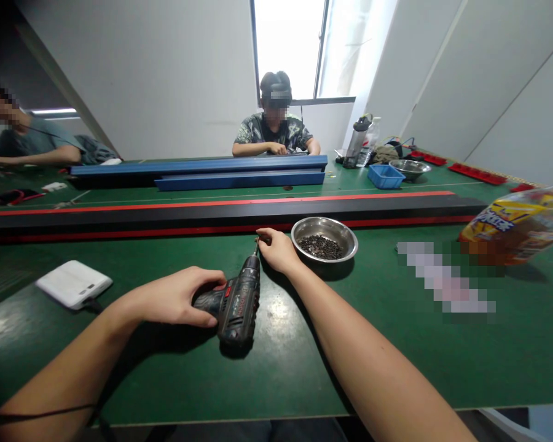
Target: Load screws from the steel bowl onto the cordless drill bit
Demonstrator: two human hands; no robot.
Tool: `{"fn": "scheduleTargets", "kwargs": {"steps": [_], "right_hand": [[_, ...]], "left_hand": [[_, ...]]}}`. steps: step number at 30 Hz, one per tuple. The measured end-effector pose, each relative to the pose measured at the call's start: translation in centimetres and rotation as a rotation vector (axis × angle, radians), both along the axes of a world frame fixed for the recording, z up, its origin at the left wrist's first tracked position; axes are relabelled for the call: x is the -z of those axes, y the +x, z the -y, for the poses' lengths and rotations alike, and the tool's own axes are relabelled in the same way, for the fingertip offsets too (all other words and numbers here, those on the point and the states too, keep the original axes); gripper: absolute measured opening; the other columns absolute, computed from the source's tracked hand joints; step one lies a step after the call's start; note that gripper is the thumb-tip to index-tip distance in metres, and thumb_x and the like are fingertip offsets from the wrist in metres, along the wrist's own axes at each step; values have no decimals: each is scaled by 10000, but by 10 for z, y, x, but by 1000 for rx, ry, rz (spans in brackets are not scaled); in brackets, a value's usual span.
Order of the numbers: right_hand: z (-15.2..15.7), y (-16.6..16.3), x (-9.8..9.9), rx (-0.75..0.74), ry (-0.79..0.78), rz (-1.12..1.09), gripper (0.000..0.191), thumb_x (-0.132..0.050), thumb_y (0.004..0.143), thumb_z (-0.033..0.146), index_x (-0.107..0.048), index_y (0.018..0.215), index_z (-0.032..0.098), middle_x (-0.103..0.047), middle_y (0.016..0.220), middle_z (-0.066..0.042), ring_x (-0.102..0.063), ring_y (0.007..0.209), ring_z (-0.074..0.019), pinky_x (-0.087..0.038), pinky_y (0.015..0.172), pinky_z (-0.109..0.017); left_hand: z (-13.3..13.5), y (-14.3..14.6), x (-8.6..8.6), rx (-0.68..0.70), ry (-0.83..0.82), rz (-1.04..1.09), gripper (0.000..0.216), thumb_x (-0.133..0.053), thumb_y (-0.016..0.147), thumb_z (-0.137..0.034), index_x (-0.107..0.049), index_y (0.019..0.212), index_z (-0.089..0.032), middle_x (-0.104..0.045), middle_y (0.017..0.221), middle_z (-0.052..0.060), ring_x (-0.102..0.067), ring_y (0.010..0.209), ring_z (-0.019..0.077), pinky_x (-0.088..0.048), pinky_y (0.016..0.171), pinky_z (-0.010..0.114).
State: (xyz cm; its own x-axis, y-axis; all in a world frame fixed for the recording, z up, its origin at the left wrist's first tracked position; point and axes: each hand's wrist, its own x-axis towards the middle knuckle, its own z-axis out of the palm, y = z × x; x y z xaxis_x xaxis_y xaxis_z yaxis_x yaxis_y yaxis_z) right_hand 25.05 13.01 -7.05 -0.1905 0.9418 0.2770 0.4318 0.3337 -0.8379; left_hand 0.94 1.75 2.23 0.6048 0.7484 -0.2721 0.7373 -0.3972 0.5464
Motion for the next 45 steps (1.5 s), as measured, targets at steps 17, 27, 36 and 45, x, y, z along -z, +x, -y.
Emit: {"fn": "scheduleTargets", "kwargs": {"steps": [17,27,36,45], "right_hand": [[3,1,6,16,-28,-13,371,-617,900,34,-763,1231,119,-768,1265,-132,-734,1179,-211,-527,1118,-371],[7,2,9,26,5,8,375,-602,895,11,-757,1220,114,-772,1248,-135,-735,1175,-207,-528,1116,-368],[5,3,9,22,2,-57,373,-600,883,-9,-758,1185,141,-790,1187,-105,-752,1101,-183,-542,1083,-354],[5,3,10,11,-31,-168,503,-562,860,-42,-651,1327,121,-781,1151,-120,-756,1047,-168,-585,984,-328]], "left_hand": [[4,2,9,18,13,-27,420,-805,754,-475,-659,1057,-223,-678,925,-22,-614,809,188,-414,683,278],[9,4,10,15,12,-17,433,-797,740,-476,-660,1059,-217,-687,947,-11,-625,836,203,-434,706,283],[10,7,8,5,13,-21,445,-787,736,-476,-664,1079,-221,-701,969,-3,-636,846,212,-439,716,286],[10,8,9,7,5,-20,442,-779,736,-465,-665,1086,-220,-713,975,4,-646,859,223,-440,730,297]]}}
